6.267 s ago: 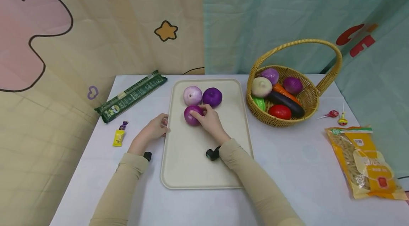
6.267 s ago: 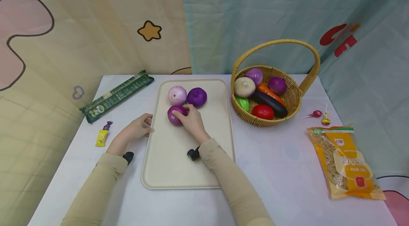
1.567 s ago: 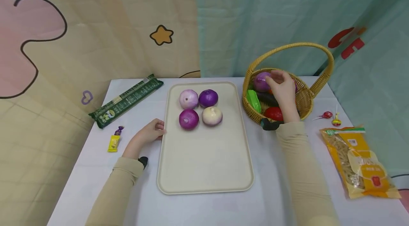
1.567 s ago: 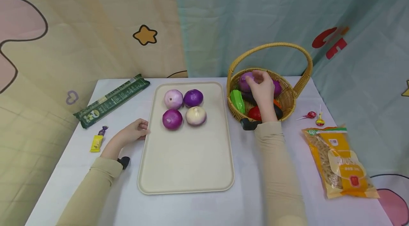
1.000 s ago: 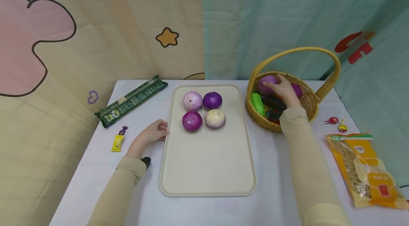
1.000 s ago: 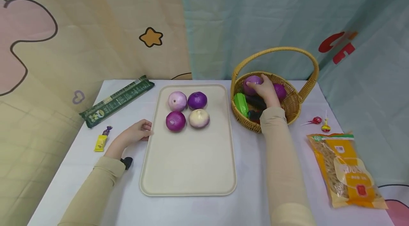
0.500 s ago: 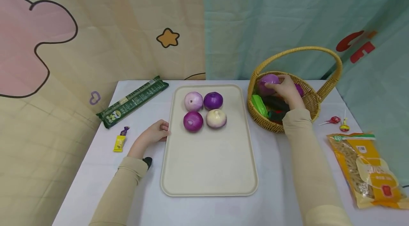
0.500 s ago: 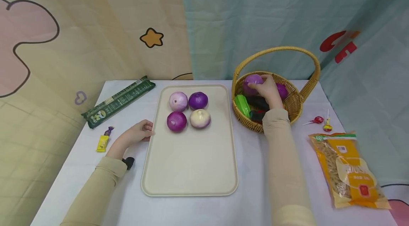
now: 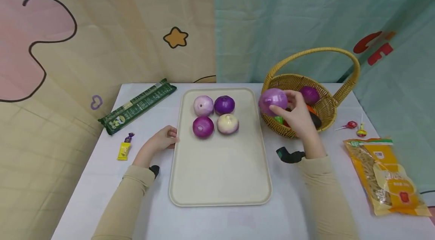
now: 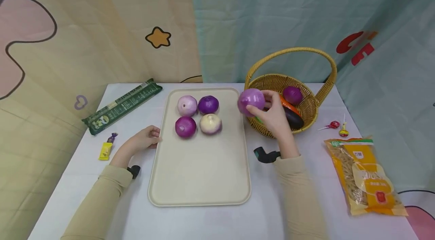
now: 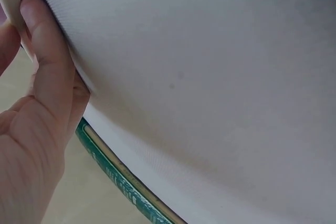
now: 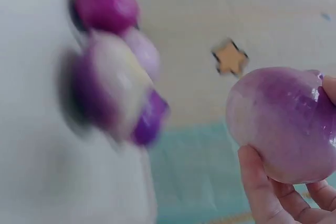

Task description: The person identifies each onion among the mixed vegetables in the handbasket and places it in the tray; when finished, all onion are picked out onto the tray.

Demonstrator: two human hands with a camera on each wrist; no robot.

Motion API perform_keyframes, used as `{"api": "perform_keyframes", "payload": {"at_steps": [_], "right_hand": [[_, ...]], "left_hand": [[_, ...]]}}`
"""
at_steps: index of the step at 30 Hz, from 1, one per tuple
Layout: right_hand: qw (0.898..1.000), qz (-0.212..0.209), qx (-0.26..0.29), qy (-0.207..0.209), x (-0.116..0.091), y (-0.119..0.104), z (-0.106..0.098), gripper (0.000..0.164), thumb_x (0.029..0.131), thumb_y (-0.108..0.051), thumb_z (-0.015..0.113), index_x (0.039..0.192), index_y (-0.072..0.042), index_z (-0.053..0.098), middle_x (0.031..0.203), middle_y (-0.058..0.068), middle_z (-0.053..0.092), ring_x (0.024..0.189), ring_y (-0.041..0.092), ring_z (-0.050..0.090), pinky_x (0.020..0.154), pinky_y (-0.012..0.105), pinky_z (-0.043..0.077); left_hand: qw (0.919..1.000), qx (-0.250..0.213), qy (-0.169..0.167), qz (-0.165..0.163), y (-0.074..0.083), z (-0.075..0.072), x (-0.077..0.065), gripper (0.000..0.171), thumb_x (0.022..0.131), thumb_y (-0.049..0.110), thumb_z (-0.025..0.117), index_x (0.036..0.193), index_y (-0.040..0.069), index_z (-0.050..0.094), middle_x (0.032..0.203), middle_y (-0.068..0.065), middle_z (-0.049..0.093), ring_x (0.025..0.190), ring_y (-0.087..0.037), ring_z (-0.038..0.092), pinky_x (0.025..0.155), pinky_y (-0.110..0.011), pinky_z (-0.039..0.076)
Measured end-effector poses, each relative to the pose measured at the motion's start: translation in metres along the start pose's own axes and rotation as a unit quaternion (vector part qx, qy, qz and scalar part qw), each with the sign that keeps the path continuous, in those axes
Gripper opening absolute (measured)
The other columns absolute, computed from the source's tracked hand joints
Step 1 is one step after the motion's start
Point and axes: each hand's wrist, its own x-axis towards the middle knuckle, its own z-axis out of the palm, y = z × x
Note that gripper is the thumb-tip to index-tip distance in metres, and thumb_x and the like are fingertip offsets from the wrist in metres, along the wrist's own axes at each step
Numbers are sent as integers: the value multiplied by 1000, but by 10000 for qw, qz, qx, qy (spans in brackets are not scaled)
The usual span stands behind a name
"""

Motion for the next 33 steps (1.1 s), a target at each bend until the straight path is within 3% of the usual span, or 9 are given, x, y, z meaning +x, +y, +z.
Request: {"api": "perform_keyframes", "payload": {"at_steps": [5, 10, 12, 15, 21, 24, 29, 33], "right_hand": [[9946, -147, 505, -898, -21, 6, 72, 73, 88, -19, 73, 145, -4, 30, 143, 20, 40, 130, 39, 46, 105, 54, 47], [9828, -93, 320, -1817, -35, 16, 137, 71, 84, -22, 77, 142, -5, 38, 138, 16, 48, 122, 34, 53, 96, 44, 54], [9781, -68, 229, -2066, -39, 20, 158, 70, 83, -24, 79, 138, -5, 41, 135, 15, 51, 120, 32, 55, 94, 42, 54], [9784, -96, 168, -2056, -41, 24, 178, 66, 81, -25, 81, 132, -4, 45, 127, 14, 56, 115, 31, 58, 89, 40, 55], [9791, 122, -225, -2018, -41, 30, 194, 64, 81, -33, 81, 128, -3, 49, 113, 14, 65, 104, 25, 62, 83, 34, 55], [9780, 312, -235, -2047, -41, 31, 193, 65, 81, -31, 81, 129, -1, 49, 115, 15, 63, 104, 25, 61, 85, 35, 55], [9770, 367, -228, -2090, -41, 28, 183, 69, 81, -29, 80, 135, -1, 47, 125, 15, 61, 109, 27, 63, 88, 36, 57], [9808, 249, -292, -1914, -37, 17, 158, 64, 84, -27, 78, 137, -3, 51, 130, 16, 60, 115, 30, 61, 91, 40, 56]], "left_hand": [[10000, -40, -38, -17, 1, -1, 0, 37, 100, 4, 51, 131, -11, 38, 112, -17, 48, 95, -19, 58, 86, -32, 59], [10000, 66, -25, -65, 2, -2, -2, 37, 100, 4, 51, 130, -11, 38, 109, -16, 47, 93, -18, 57, 84, -31, 59], [9999, 83, -15, -82, 3, -1, -3, 37, 100, 4, 52, 130, -11, 38, 109, -15, 47, 93, -18, 56, 83, -31, 59], [9999, 46, -15, -91, 5, -1, -3, 37, 100, 4, 52, 131, -11, 38, 110, -15, 48, 94, -18, 57, 84, -31, 59], [10000, 19, -35, -52, 7, -1, -2, 38, 99, 4, 52, 131, -11, 38, 111, -16, 48, 95, -19, 58, 86, -32, 59], [10000, 58, -53, -34, 7, -2, -1, 38, 100, 4, 52, 132, -12, 38, 112, -17, 48, 97, -20, 58, 88, -32, 59], [10000, 62, -52, -51, 8, -1, -2, 38, 100, 4, 52, 132, -11, 38, 112, -17, 49, 97, -20, 59, 87, -34, 59], [9999, 52, -46, -74, 7, -1, -4, 38, 100, 4, 51, 131, -11, 38, 112, -17, 48, 96, -20, 59, 87, -33, 59]]}}
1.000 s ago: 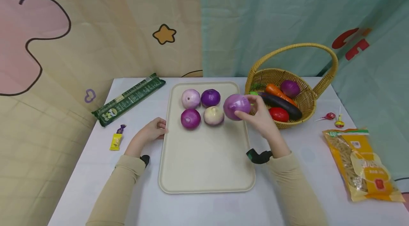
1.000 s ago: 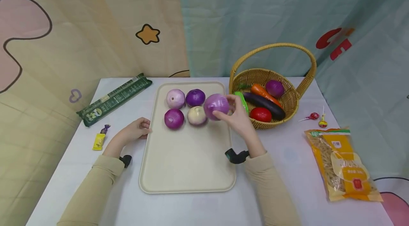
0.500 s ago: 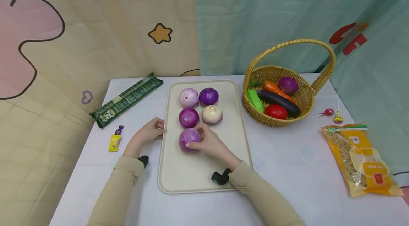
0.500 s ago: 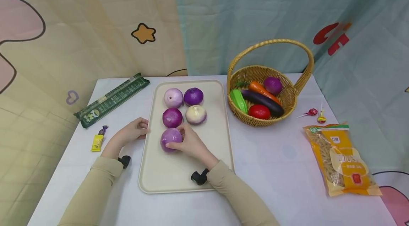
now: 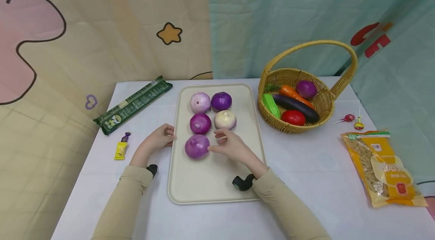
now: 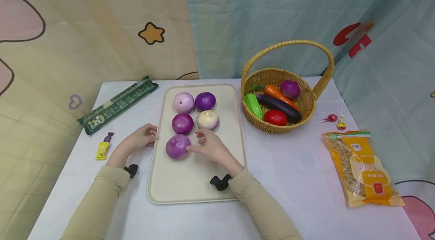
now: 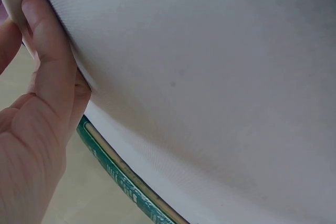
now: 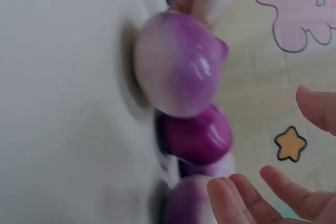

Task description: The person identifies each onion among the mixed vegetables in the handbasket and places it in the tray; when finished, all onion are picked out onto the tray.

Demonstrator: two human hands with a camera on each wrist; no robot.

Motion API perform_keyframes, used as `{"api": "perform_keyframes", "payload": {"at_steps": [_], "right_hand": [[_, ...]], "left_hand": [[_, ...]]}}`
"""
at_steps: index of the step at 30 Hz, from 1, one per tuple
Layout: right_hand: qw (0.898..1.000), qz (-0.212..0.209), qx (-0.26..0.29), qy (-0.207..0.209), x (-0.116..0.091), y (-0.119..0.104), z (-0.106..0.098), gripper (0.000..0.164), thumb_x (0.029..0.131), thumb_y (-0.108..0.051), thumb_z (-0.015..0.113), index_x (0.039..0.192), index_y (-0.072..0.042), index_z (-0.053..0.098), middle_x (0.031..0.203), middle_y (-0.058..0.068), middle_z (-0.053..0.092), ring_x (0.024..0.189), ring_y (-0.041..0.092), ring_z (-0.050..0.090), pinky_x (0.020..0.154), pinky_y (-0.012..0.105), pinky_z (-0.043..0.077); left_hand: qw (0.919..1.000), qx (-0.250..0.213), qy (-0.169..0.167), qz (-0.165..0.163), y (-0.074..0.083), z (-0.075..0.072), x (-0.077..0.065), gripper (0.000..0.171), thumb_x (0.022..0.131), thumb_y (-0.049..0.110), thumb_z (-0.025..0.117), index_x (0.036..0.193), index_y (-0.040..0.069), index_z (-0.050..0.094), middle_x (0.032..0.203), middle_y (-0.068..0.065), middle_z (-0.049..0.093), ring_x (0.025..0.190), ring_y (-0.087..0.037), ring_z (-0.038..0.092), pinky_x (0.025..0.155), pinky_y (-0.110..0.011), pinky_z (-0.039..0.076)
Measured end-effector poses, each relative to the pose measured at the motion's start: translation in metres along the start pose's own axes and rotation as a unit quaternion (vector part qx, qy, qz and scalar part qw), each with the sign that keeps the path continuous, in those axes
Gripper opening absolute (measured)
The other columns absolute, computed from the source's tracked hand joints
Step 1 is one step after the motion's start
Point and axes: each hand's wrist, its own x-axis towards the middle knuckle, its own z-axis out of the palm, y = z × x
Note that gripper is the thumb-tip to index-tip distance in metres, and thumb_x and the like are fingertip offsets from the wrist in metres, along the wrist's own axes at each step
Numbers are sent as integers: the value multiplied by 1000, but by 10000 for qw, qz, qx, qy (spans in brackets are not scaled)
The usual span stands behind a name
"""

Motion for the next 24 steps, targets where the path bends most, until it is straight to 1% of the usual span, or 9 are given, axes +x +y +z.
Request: {"api": "perform_keyframes", "payload": {"at_steps": [3, 8, 10, 11, 14, 16, 18, 21, 24], "right_hand": [[9993, -254, -23, 265, -6, -11, -31, 56, 88, -25, 74, 135, -3, 53, 132, 17, 60, 117, 32, 60, 93, 42, 56], [9906, -519, -232, 1243, -15, -22, -104, 48, 96, -30, 65, 134, -3, 54, 130, 17, 60, 112, 32, 61, 89, 37, 57], [9819, -475, -265, 1812, -16, -23, -138, 48, 98, -34, 61, 135, -4, 54, 129, 17, 60, 109, 30, 62, 86, 30, 57], [9774, -416, -268, 2055, -16, -22, -154, 50, 98, -37, 59, 135, -4, 54, 129, 16, 59, 107, 25, 62, 86, 25, 56], [9544, -137, -172, 2978, -11, -12, -198, 56, 97, -45, 57, 136, -5, 53, 125, 9, 59, 96, 9, 61, 79, 14, 53], [9391, 91, -134, 3433, -5, -2, -221, 60, 96, -49, 56, 137, -6, 53, 126, 7, 58, 98, 6, 58, 87, 19, 52], [9275, 369, -60, 3719, 1, 10, -241, 63, 95, -53, 54, 140, -9, 52, 131, 7, 55, 109, 12, 58, 98, 28, 50], [9188, 719, -17, 3881, 8, 23, -260, 68, 94, -56, 51, 143, -9, 49, 141, 12, 49, 129, 26, 47, 113, 42, 40], [9153, 987, 99, 3904, 13, 29, -270, 73, 94, -57, 51, 146, -7, 44, 145, 14, 46, 133, 29, 44, 115, 42, 38]], "left_hand": [[10000, 17, 17, 13, 1, -1, -1, 37, 99, 3, 51, 131, -12, 38, 111, -17, 48, 96, -20, 59, 87, -32, 59], [10000, 56, 44, 22, 2, -1, -3, 37, 99, 3, 51, 130, -12, 38, 112, -17, 48, 96, -20, 59, 86, -32, 59], [10000, 60, 55, 31, 2, 0, -3, 36, 99, 3, 51, 130, -12, 38, 111, -17, 49, 96, -20, 59, 86, -33, 59], [10000, 56, 59, 37, 2, 0, -3, 36, 99, 3, 51, 129, -12, 38, 111, -17, 49, 95, -20, 59, 86, -33, 59], [10000, 39, 65, 51, 0, 1, -3, 35, 99, 3, 52, 129, -12, 39, 110, -17, 49, 95, -20, 59, 86, -33, 60], [9999, 51, 66, 84, -1, 1, -3, 36, 99, 3, 52, 129, -12, 39, 109, -17, 49, 95, -21, 59, 85, -34, 60], [9999, 37, 77, 109, -2, 1, -4, 36, 99, 3, 52, 129, -12, 39, 109, -17, 49, 95, -21, 59, 85, -34, 60], [9999, -12, 55, 141, -3, 2, -4, 36, 99, 2, 52, 128, -12, 39, 108, -17, 49, 94, -20, 59, 84, -33, 60], [9998, -31, 43, 174, -3, 1, -4, 35, 99, 3, 52, 128, -12, 39, 108, -17, 49, 93, -19, 59, 84, -33, 60]]}}
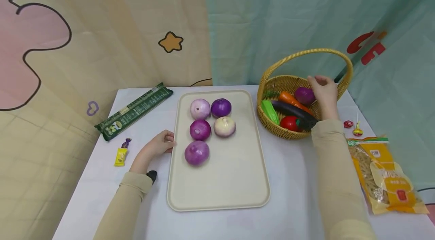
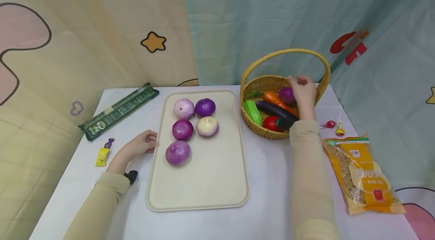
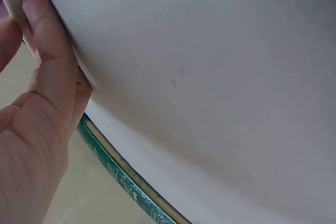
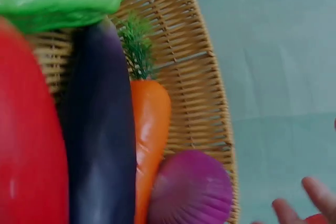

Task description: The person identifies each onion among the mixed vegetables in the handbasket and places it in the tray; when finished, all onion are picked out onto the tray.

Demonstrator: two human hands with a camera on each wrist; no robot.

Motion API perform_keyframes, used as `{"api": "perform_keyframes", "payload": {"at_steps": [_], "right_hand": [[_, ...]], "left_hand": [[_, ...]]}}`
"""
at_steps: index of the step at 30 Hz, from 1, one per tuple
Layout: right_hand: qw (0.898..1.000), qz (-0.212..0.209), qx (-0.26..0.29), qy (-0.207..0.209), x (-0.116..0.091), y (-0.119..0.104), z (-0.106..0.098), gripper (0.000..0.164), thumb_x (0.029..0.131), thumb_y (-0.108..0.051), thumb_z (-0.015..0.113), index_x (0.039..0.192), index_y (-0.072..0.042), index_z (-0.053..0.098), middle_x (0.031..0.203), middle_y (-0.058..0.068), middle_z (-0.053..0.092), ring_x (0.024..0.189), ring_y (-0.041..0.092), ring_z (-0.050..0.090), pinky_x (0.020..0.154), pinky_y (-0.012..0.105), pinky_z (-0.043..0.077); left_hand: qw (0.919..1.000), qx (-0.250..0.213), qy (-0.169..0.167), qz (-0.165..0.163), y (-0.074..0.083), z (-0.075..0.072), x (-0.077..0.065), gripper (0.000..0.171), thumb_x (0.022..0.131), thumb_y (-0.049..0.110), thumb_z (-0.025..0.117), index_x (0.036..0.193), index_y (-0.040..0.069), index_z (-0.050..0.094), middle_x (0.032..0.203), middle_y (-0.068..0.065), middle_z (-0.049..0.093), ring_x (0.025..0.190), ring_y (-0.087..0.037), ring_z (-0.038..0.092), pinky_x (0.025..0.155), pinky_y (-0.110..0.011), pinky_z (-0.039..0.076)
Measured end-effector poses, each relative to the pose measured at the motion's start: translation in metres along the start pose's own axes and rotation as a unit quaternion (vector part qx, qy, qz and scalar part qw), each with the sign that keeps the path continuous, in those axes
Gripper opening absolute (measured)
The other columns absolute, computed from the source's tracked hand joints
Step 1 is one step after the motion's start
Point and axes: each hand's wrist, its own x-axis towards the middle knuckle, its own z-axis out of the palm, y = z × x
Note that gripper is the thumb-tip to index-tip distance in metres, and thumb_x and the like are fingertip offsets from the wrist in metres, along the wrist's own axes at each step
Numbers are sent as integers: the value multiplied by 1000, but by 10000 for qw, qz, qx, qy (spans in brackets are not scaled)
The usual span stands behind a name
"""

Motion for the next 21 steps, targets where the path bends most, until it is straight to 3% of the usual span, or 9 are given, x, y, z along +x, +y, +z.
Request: {"api": "perform_keyframes", "payload": {"at_steps": [5, 8, 13, 15, 21], "right_hand": [[9971, 582, 285, -411, 11, 8, 7, 80, 93, -56, 51, 149, -2, 33, 151, 18, 35, 138, 30, 38, 116, 42, 37], [9929, 857, 191, -801, 14, 16, 11, 85, 94, -55, 47, 152, 2, 23, 156, 23, 26, 141, 35, 35, 116, 46, 38], [9864, 982, 115, -1310, 18, 27, 18, 84, 98, -48, 46, 155, 2, 10, 159, 25, 20, 140, 37, 33, 116, 48, 36], [9859, 1017, 226, -1312, 20, 29, 21, 85, 98, -46, 49, 155, 2, 9, 159, 24, 19, 139, 35, 33, 117, 46, 35], [9871, 1321, 410, -812, 25, 31, 29, 85, 96, -43, 54, 153, 2, 9, 157, 21, 24, 136, 31, 40, 113, 39, 40]], "left_hand": [[10000, -27, -3, 45, -2, 0, -1, 37, 100, 4, 51, 130, -12, 38, 111, -18, 49, 97, -22, 60, 86, -35, 59], [10000, -41, -5, 21, -3, 1, 1, 37, 100, 4, 51, 131, -11, 38, 112, -19, 49, 97, -22, 60, 86, -35, 59], [10000, -42, 27, -16, -3, 2, 0, 36, 99, 4, 52, 130, -11, 39, 112, -19, 49, 96, -21, 60, 86, -34, 59], [9999, -86, 56, -37, -3, 2, -1, 36, 99, 3, 52, 130, -11, 39, 112, -19, 49, 96, -22, 60, 86, -35, 59], [9999, -51, 92, -56, -3, 2, -1, 35, 99, 3, 51, 129, -10, 40, 111, -18, 50, 95, -21, 60, 85, -34, 59]]}}
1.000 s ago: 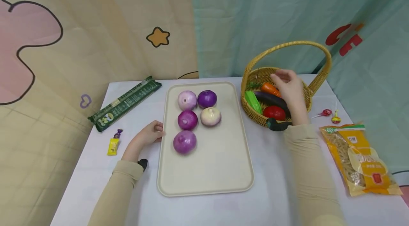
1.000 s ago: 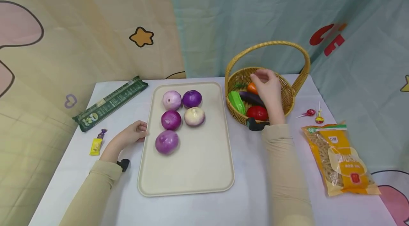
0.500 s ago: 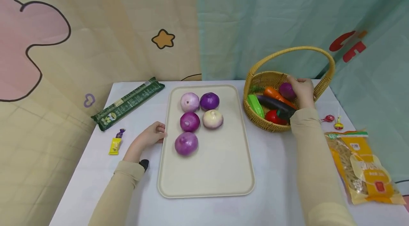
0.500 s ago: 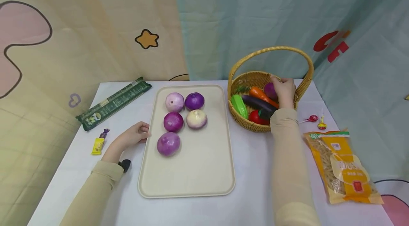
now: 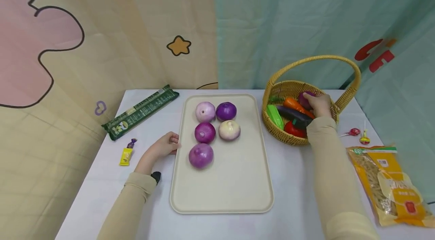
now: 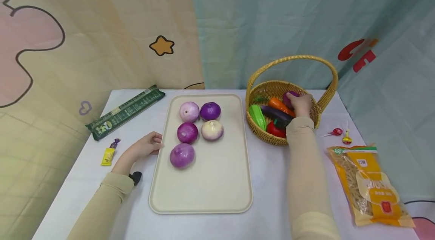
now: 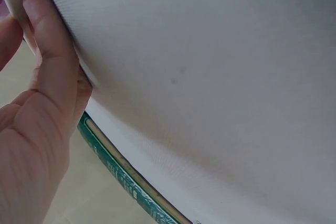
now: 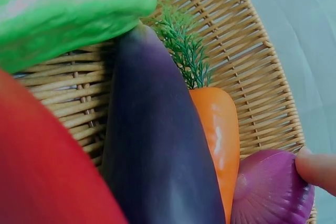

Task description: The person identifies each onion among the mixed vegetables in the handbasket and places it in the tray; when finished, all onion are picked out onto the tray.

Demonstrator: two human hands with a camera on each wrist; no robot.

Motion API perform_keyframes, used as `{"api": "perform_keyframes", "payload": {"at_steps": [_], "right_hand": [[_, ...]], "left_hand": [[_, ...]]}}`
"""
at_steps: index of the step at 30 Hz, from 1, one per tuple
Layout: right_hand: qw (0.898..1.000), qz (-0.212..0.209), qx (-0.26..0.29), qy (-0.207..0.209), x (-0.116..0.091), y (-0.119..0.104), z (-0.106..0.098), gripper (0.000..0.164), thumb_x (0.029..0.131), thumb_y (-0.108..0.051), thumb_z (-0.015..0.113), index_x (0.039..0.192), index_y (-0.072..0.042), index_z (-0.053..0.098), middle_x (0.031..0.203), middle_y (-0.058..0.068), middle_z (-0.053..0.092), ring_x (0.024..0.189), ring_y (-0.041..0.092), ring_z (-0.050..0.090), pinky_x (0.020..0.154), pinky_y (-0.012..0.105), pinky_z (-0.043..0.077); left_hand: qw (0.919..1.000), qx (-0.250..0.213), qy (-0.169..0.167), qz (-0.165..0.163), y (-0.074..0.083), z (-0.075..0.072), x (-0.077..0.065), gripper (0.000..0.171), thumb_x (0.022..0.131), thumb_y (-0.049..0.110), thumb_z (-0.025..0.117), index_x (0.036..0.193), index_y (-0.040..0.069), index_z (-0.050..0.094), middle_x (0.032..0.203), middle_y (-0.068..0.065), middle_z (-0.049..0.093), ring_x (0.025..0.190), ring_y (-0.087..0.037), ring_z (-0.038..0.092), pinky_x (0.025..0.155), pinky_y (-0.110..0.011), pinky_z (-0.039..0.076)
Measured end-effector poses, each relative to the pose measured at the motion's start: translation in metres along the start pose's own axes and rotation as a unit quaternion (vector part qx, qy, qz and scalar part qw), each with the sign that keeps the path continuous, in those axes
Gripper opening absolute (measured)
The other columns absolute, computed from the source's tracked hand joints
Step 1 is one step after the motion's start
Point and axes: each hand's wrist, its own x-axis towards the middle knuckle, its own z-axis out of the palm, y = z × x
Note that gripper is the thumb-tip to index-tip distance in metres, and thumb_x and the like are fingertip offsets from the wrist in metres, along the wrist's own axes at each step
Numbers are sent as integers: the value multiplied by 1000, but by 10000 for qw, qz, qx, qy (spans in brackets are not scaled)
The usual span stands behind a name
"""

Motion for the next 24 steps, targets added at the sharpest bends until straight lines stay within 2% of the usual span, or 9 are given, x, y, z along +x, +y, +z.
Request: {"api": "perform_keyframes", "payload": {"at_steps": [5, 8, 11, 15, 18, 20, 24], "right_hand": [[9987, 348, 296, 219, 0, -2, 2, 94, 93, -45, 59, 153, -2, 1, 159, 19, 19, 137, 27, 41, 111, 33, 42], [9980, 384, 506, 46, -8, -9, 2, 101, 92, -48, 60, 153, -4, -8, 161, 17, 14, 139, 24, 39, 112, 31, 40], [9979, 241, 580, -162, -21, -15, 2, 98, 93, -49, 57, 155, -2, -3, 161, 17, 17, 139, 25, 39, 114, 33, 38], [9995, -137, 21, -281, -50, -18, 4, 91, 94, -53, 52, 155, 4, 16, 158, 22, 26, 137, 32, 39, 117, 42, 36], [9969, -509, -426, -414, -79, -17, 9, 89, 94, -54, 51, 156, 1, 17, 159, 23, 24, 140, 38, 35, 119, 50, 32], [9928, -819, -656, -579, -102, -15, 16, 88, 94, -52, 53, 157, -5, 16, 159, 23, 23, 142, 41, 31, 118, 56, 29], [9759, -1425, -1094, -1239, -145, -6, 37, 86, 92, -46, 63, 158, -12, 19, 159, 22, 26, 141, 43, 31, 114, 61, 34]], "left_hand": [[10000, -44, -36, 28, -1, 1, 1, 35, 99, 3, 51, 129, -11, 39, 109, -17, 49, 93, -19, 60, 84, -34, 60], [10000, -25, -16, 3, -1, 1, 1, 35, 99, 3, 51, 129, -11, 39, 110, -17, 49, 94, -19, 60, 85, -34, 59], [10000, -41, 0, -11, 0, 0, 1, 35, 99, 3, 51, 129, -10, 40, 110, -16, 49, 94, -19, 59, 86, -33, 59], [9999, -126, -29, -36, 0, -1, 1, 35, 99, 3, 51, 129, -10, 39, 108, -15, 49, 92, -17, 58, 84, -32, 59], [9999, -146, -34, -46, 0, -1, 1, 35, 100, 3, 51, 130, -10, 39, 108, -13, 49, 91, -16, 58, 84, -32, 59], [9999, -132, -43, -24, -1, -1, 2, 35, 100, 3, 51, 130, -10, 39, 107, -14, 48, 92, -17, 58, 84, -33, 59], [9999, -72, -76, 35, -2, -1, 3, 36, 100, 3, 51, 130, -10, 38, 108, -15, 47, 95, -20, 58, 86, -34, 58]]}}
